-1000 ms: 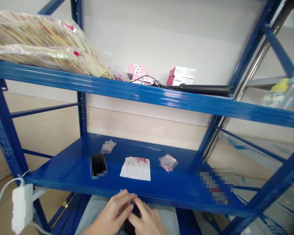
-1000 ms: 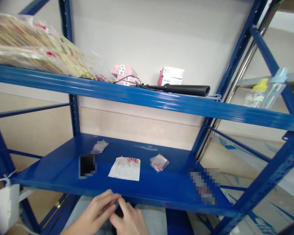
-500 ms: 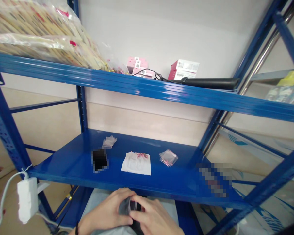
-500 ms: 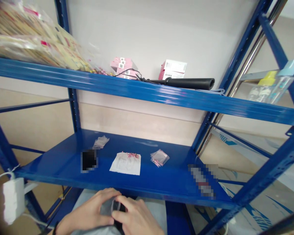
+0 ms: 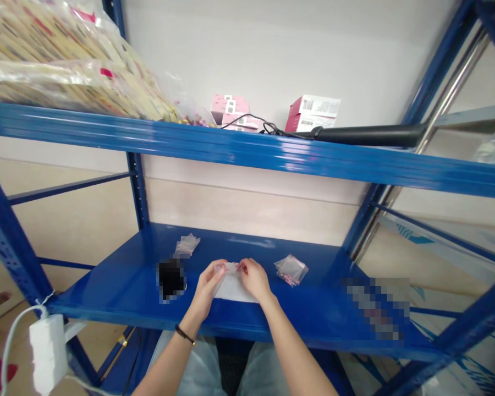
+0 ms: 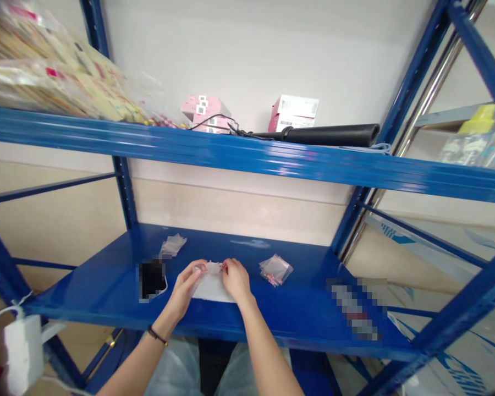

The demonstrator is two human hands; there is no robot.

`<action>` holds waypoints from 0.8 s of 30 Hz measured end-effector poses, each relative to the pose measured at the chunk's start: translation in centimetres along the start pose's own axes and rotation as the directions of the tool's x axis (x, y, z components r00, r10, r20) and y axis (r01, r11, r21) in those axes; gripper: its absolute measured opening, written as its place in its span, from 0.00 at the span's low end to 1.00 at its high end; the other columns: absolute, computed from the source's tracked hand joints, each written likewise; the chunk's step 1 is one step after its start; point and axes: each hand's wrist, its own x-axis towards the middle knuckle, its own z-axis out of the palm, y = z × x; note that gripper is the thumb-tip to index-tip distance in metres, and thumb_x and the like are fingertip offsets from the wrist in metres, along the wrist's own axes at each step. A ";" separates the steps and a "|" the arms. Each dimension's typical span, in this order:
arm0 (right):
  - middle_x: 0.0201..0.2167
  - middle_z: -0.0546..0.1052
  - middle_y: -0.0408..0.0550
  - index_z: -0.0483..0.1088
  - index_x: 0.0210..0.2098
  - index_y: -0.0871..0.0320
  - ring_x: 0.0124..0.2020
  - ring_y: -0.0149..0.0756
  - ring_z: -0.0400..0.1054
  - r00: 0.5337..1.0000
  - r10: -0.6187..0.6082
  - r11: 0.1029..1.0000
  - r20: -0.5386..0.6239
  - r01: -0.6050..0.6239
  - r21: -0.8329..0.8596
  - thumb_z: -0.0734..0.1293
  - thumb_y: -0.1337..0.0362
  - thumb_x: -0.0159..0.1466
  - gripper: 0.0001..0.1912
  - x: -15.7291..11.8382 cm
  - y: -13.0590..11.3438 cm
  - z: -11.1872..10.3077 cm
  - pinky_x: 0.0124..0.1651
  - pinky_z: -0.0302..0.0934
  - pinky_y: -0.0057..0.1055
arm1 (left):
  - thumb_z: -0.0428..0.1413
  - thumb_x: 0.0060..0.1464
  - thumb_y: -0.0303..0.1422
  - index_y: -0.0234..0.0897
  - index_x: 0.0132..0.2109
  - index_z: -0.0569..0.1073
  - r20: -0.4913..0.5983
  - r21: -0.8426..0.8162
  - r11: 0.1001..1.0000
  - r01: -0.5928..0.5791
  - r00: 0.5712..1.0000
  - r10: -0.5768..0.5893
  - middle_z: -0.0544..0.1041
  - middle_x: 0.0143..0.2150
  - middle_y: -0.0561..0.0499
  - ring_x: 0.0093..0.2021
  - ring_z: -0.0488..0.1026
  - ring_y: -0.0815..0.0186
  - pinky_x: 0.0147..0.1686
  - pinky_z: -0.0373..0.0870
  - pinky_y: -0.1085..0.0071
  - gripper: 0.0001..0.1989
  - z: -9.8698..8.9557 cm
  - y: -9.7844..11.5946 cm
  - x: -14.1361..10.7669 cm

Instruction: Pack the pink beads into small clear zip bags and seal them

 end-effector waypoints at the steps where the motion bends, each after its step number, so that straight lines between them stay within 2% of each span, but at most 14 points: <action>1: 0.40 0.78 0.50 0.74 0.39 0.57 0.43 0.38 0.73 1.000 0.010 1.000 0.007 -0.010 -0.017 0.60 0.70 0.67 0.11 0.4 -0.3 0.4 0.43 0.61 0.27 | 0.65 0.52 0.46 0.36 0.46 0.79 -0.035 -0.022 1.000 0.012 0.999 -0.012 0.81 0.44 0.45 0.47 0.76 0.54 0.46 0.67 0.67 0.20 -0.1 -0.5 0.4; 3: 0.40 0.78 0.51 0.75 0.37 0.57 0.43 0.39 0.73 0.999 0.030 0.998 0.027 -0.028 -0.059 0.60 0.70 0.68 0.11 0.9 -0.7 0.9 0.42 0.60 0.28 | 0.65 0.52 0.46 0.36 0.47 0.80 -0.048 -0.039 0.999 0.028 0.998 -0.030 0.82 0.45 0.44 0.47 0.76 0.53 0.47 0.68 0.66 0.21 -0.2 -1.1 0.7; 12: 0.41 0.78 0.54 0.75 0.39 0.58 0.44 0.42 0.73 0.995 0.077 0.979 0.065 -0.063 -0.194 0.59 0.70 0.68 0.12 1.9 -1.1 1.9 0.43 0.61 0.32 | 0.62 0.58 0.42 0.36 0.48 0.80 0.077 0.028 0.999 0.028 0.997 -0.030 0.79 0.56 0.41 0.57 0.73 0.49 0.56 0.66 0.61 0.17 -0.2 -1.1 -0.6; 16: 0.42 0.78 0.54 0.76 0.39 0.58 0.45 0.42 0.73 0.994 0.089 0.971 0.060 -0.074 -0.226 0.60 0.70 0.68 0.12 1.9 -1.3 1.9 0.44 0.62 0.32 | 0.62 0.59 0.42 0.36 0.48 0.79 0.094 0.032 0.999 0.024 0.995 -0.027 0.80 0.55 0.42 0.55 0.75 0.49 0.56 0.67 0.60 0.16 -0.2 -1.1 -0.8; 20: 0.41 0.79 0.54 0.77 0.40 0.58 0.44 0.42 0.74 0.992 0.099 0.968 0.074 -0.078 -0.240 0.59 0.69 0.69 0.14 2.0 -1.4 1.8 0.43 0.62 0.31 | 0.63 0.57 0.42 0.37 0.46 0.80 0.095 0.047 0.999 0.013 0.995 -0.018 0.80 0.55 0.42 0.57 0.73 0.49 0.58 0.65 0.60 0.16 0.0 -1.0 -0.8; 24: 0.42 0.79 0.55 0.77 0.41 0.59 0.43 0.42 0.75 0.989 0.107 0.968 0.102 -0.079 -0.240 0.59 0.69 0.70 0.14 2.0 -1.5 1.7 0.43 0.63 0.31 | 0.63 0.56 0.44 0.36 0.48 0.80 0.087 0.045 0.999 0.023 0.996 -0.026 0.81 0.53 0.41 0.57 0.73 0.47 0.58 0.66 0.58 0.19 0.3 -0.6 -0.8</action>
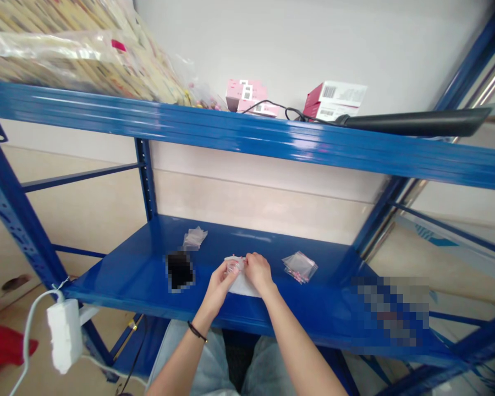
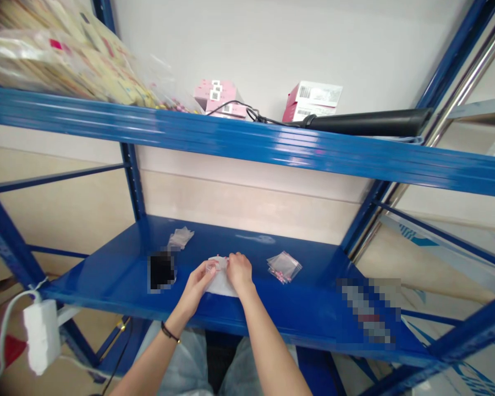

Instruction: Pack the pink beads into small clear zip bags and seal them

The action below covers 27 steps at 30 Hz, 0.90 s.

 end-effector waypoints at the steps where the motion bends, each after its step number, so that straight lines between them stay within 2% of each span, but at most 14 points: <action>1: 0.42 0.79 0.56 0.77 0.41 0.60 0.44 0.42 0.75 1.000 0.000 1.000 0.007 0.000 0.000 0.59 0.69 0.70 0.14 0.0 0.0 -0.1 0.44 0.63 0.31 | 0.63 0.56 0.44 0.35 0.49 0.79 0.003 0.002 1.000 0.004 1.000 -0.004 0.81 0.53 0.40 0.58 0.73 0.47 0.58 0.66 0.57 0.20 0.0 0.1 0.0; 6: 0.43 0.80 0.57 0.78 0.42 0.59 0.46 0.42 0.74 1.000 -0.018 1.000 0.021 0.018 0.002 0.59 0.69 0.70 0.15 0.0 0.2 -1.0 0.47 0.62 0.31 | 0.62 0.57 0.44 0.36 0.51 0.79 0.014 0.040 0.999 0.004 1.000 -0.005 0.77 0.59 0.39 0.62 0.69 0.46 0.61 0.62 0.57 0.20 -0.1 0.0 0.0; 10: 0.44 0.80 0.55 0.78 0.42 0.57 0.48 0.42 0.74 0.999 -0.039 0.999 0.033 0.038 0.022 0.61 0.67 0.70 0.13 0.0 1.2 -1.7 0.47 0.62 0.31 | 0.63 0.56 0.45 0.36 0.51 0.79 -0.012 0.019 0.999 0.031 0.999 -0.031 0.79 0.57 0.40 0.58 0.72 0.47 0.58 0.65 0.59 0.21 -0.2 -0.2 0.1; 14: 0.43 0.81 0.54 0.78 0.42 0.57 0.47 0.41 0.74 0.998 -0.037 0.999 0.056 0.034 0.042 0.61 0.68 0.69 0.13 0.0 1.8 -1.5 0.47 0.62 0.31 | 0.62 0.57 0.45 0.35 0.51 0.79 -0.055 0.016 1.000 0.022 0.998 -0.021 0.81 0.54 0.41 0.56 0.74 0.49 0.56 0.67 0.59 0.20 -0.2 -0.3 0.1; 19: 0.44 0.80 0.57 0.78 0.42 0.60 0.48 0.44 0.74 0.998 -0.026 0.999 0.049 0.024 0.046 0.60 0.69 0.69 0.14 0.1 1.2 -0.8 0.48 0.62 0.32 | 0.63 0.56 0.46 0.35 0.49 0.80 -0.092 -0.003 1.000 0.019 0.996 -0.019 0.82 0.51 0.41 0.55 0.75 0.48 0.56 0.67 0.58 0.20 -0.1 -0.3 0.1; 27: 0.44 0.80 0.64 0.78 0.42 0.64 0.48 0.49 0.75 0.999 -0.001 0.996 0.039 -0.003 0.091 0.59 0.74 0.68 0.15 0.2 -0.4 -0.7 0.49 0.64 0.37 | 0.62 0.58 0.44 0.35 0.50 0.79 -0.072 -0.010 1.000 0.030 0.997 -0.030 0.79 0.57 0.41 0.55 0.74 0.50 0.54 0.68 0.61 0.19 -0.1 -0.4 0.1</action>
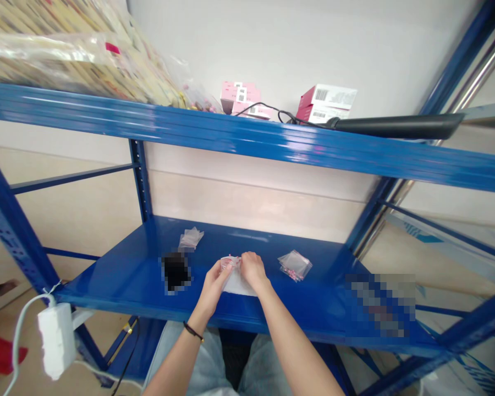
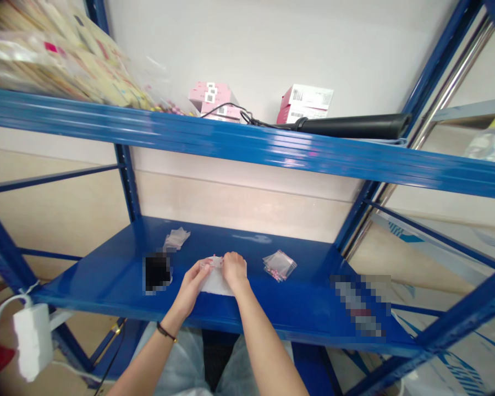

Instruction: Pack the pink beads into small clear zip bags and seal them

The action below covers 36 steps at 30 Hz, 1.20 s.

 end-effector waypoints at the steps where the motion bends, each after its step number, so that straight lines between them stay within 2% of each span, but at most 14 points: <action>1: 0.44 0.80 0.64 0.78 0.42 0.65 0.48 0.49 0.75 1.000 -0.003 1.000 -0.003 0.003 0.017 0.59 0.74 0.67 0.15 0.0 0.0 -0.3 0.49 0.64 0.37 | 0.62 0.58 0.44 0.35 0.50 0.79 -0.002 0.002 1.000 -0.002 1.000 0.002 0.79 0.56 0.41 0.54 0.75 0.50 0.54 0.68 0.61 0.19 0.0 0.0 0.0; 4: 0.43 0.81 0.61 0.79 0.40 0.63 0.47 0.47 0.76 0.999 -0.043 0.994 -0.009 0.044 0.097 0.61 0.72 0.67 0.13 0.3 0.2 -2.1 0.47 0.64 0.34 | 0.62 0.58 0.45 0.35 0.49 0.80 -0.006 0.000 1.000 -0.009 1.000 0.009 0.81 0.53 0.42 0.52 0.75 0.51 0.52 0.68 0.63 0.19 -0.1 -0.1 0.0; 7: 0.39 0.83 0.49 0.79 0.41 0.57 0.42 0.38 0.77 0.988 -0.156 0.965 0.011 0.151 0.213 0.62 0.66 0.68 0.13 0.5 0.5 -4.5 0.43 0.65 0.27 | 0.62 0.57 0.45 0.35 0.48 0.80 -0.028 -0.001 1.000 -0.017 0.999 0.017 0.82 0.50 0.42 0.51 0.76 0.52 0.51 0.68 0.63 0.19 0.0 0.0 0.0; 9: 0.38 0.83 0.44 0.79 0.42 0.55 0.39 0.34 0.77 0.963 -0.269 0.906 0.015 0.248 0.342 0.62 0.64 0.68 0.12 0.3 0.5 -5.9 0.41 0.65 0.24 | 0.63 0.56 0.46 0.35 0.47 0.80 -0.042 0.001 1.000 -0.022 0.999 0.022 0.82 0.50 0.42 0.51 0.76 0.51 0.52 0.67 0.63 0.20 0.1 0.2 0.0; 12: 0.38 0.83 0.45 0.80 0.42 0.56 0.39 0.36 0.76 0.900 -0.436 0.756 -0.005 0.369 0.541 0.64 0.63 0.66 0.12 -0.3 0.0 -7.1 0.41 0.65 0.26 | 0.63 0.56 0.46 0.35 0.50 0.80 -0.026 -0.001 1.000 -0.019 1.000 0.019 0.82 0.49 0.43 0.51 0.76 0.51 0.51 0.68 0.63 0.21 0.1 0.3 -0.1; 14: 0.40 0.83 0.46 0.80 0.42 0.56 0.41 0.37 0.76 0.871 -0.491 0.708 -0.012 0.407 0.576 0.65 0.62 0.66 0.11 -0.6 -0.4 -7.3 0.43 0.65 0.26 | 0.62 0.57 0.46 0.36 0.51 0.79 -0.009 -0.009 1.000 -0.017 1.000 0.017 0.82 0.49 0.43 0.50 0.76 0.52 0.51 0.68 0.64 0.21 0.0 0.3 -0.1; 16: 0.42 0.83 0.45 0.80 0.42 0.55 0.42 0.37 0.76 0.879 -0.476 0.742 -0.008 0.406 0.534 0.65 0.62 0.67 0.12 -0.4 -0.4 -7.1 0.44 0.65 0.26 | 0.62 0.58 0.45 0.36 0.51 0.80 -0.006 -0.015 1.000 -0.019 1.000 0.019 0.82 0.49 0.44 0.50 0.76 0.52 0.51 0.67 0.64 0.20 0.0 0.2 -0.1; 19: 0.44 0.83 0.45 0.80 0.45 0.55 0.43 0.36 0.76 0.938 -0.347 0.866 -0.001 0.321 0.382 0.61 0.65 0.70 0.15 0.7 0.3 -6.2 0.45 0.65 0.26 | 0.63 0.57 0.46 0.35 0.49 0.80 -0.021 -0.032 0.999 -0.006 1.000 0.005 0.82 0.49 0.42 0.51 0.76 0.52 0.52 0.68 0.63 0.20 0.0 0.0 -0.1; 22: 0.45 0.82 0.48 0.80 0.45 0.56 0.46 0.37 0.75 0.966 -0.258 0.933 0.003 0.249 0.258 0.61 0.71 0.68 0.15 1.7 1.3 -4.7 0.48 0.63 0.27 | 0.63 0.56 0.46 0.35 0.49 0.80 -0.036 -0.058 0.998 0.010 0.999 -0.012 0.82 0.49 0.41 0.51 0.77 0.51 0.52 0.68 0.62 0.21 0.1 0.0 -0.1; 25: 0.45 0.82 0.50 0.80 0.44 0.57 0.48 0.39 0.73 0.969 -0.245 0.954 0.022 0.237 0.183 0.63 0.74 0.65 0.15 2.1 1.8 -3.0 0.50 0.60 0.28 | 0.63 0.56 0.47 0.35 0.48 0.80 -0.071 -0.070 0.998 0.009 0.997 -0.014 0.82 0.49 0.42 0.51 0.77 0.51 0.52 0.69 0.62 0.21 0.2 0.1 -0.1; 30: 0.45 0.81 0.48 0.78 0.48 0.54 0.48 0.38 0.70 0.961 -0.273 0.958 0.037 0.268 0.103 0.62 0.75 0.65 0.18 1.9 1.7 -0.9 0.49 0.58 0.28 | 0.63 0.56 0.47 0.35 0.47 0.81 -0.096 -0.064 0.998 -0.011 0.995 0.005 0.82 0.49 0.43 0.51 0.76 0.51 0.51 0.69 0.63 0.20 0.0 0.0 0.0; 36: 0.43 0.80 0.48 0.77 0.46 0.55 0.47 0.38 0.68 0.951 -0.310 0.950 0.021 0.308 0.059 0.60 0.74 0.67 0.17 2.3 1.8 -0.3 0.50 0.56 0.28 | 0.62 0.58 0.45 0.34 0.47 0.80 -0.079 -0.077 0.997 -0.023 0.997 0.017 0.82 0.48 0.42 0.52 0.75 0.52 0.51 0.69 0.63 0.19 -0.4 -0.8 0.3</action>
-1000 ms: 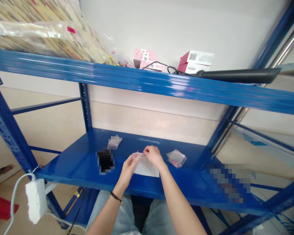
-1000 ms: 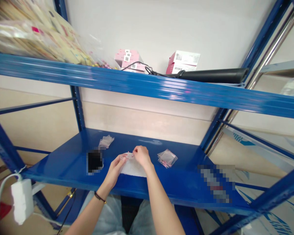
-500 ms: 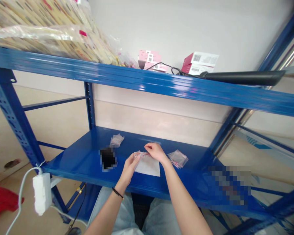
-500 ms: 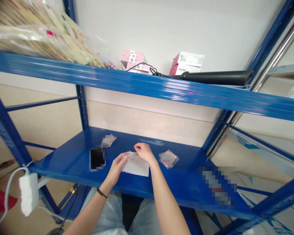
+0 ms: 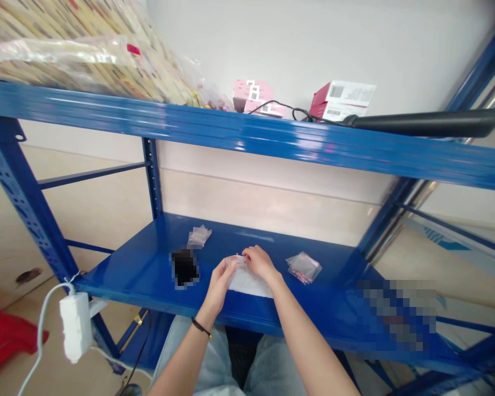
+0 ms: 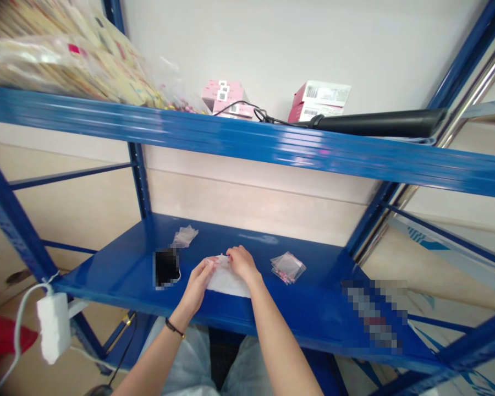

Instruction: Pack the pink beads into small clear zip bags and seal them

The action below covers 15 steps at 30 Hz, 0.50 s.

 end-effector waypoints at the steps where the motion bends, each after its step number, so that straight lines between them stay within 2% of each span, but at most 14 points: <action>1: 0.44 0.80 0.48 0.77 0.47 0.55 0.48 0.38 0.68 1.000 -0.004 1.000 -0.006 0.004 -0.004 0.60 0.74 0.67 0.17 0.1 0.1 -0.1 0.50 0.56 0.28 | 0.62 0.58 0.45 0.34 0.47 0.80 -0.003 -0.002 1.000 -0.002 1.000 0.002 0.82 0.48 0.42 0.52 0.75 0.52 0.51 0.69 0.63 0.19 0.0 -0.1 0.0; 6: 0.40 0.80 0.47 0.79 0.43 0.55 0.46 0.38 0.67 0.998 -0.062 0.998 0.031 0.063 -0.020 0.62 0.74 0.65 0.15 0.0 0.3 -1.0 0.47 0.56 0.28 | 0.62 0.57 0.45 0.35 0.47 0.81 -0.006 -0.018 1.000 -0.001 1.000 0.000 0.82 0.48 0.43 0.50 0.76 0.54 0.49 0.69 0.65 0.18 0.0 -0.2 0.1; 10: 0.38 0.80 0.49 0.80 0.37 0.56 0.45 0.39 0.68 0.991 -0.109 0.993 0.077 0.111 -0.028 0.64 0.74 0.64 0.13 -0.3 -0.2 -0.9 0.47 0.57 0.29 | 0.62 0.58 0.45 0.35 0.47 0.80 -0.014 -0.068 0.997 0.029 0.999 -0.030 0.82 0.47 0.43 0.47 0.77 0.56 0.48 0.69 0.67 0.18 -0.1 -0.3 0.1; 13: 0.36 0.80 0.52 0.80 0.32 0.58 0.44 0.41 0.69 0.990 -0.120 0.992 0.071 0.122 -0.021 0.64 0.74 0.64 0.13 -0.4 -0.6 -0.9 0.47 0.58 0.30 | 0.62 0.58 0.45 0.34 0.47 0.80 -0.003 -0.095 0.995 0.026 1.000 -0.027 0.82 0.47 0.42 0.49 0.76 0.55 0.49 0.69 0.66 0.19 -0.2 -0.6 0.1; 15: 0.36 0.80 0.52 0.80 0.32 0.58 0.43 0.40 0.70 0.990 -0.133 0.991 0.048 0.133 0.002 0.64 0.74 0.65 0.13 -0.3 -0.8 -1.4 0.48 0.58 0.31 | 0.62 0.58 0.45 0.34 0.47 0.80 -0.006 -0.101 0.995 0.025 1.000 -0.026 0.82 0.47 0.42 0.49 0.76 0.55 0.49 0.69 0.66 0.19 -0.2 -0.7 0.2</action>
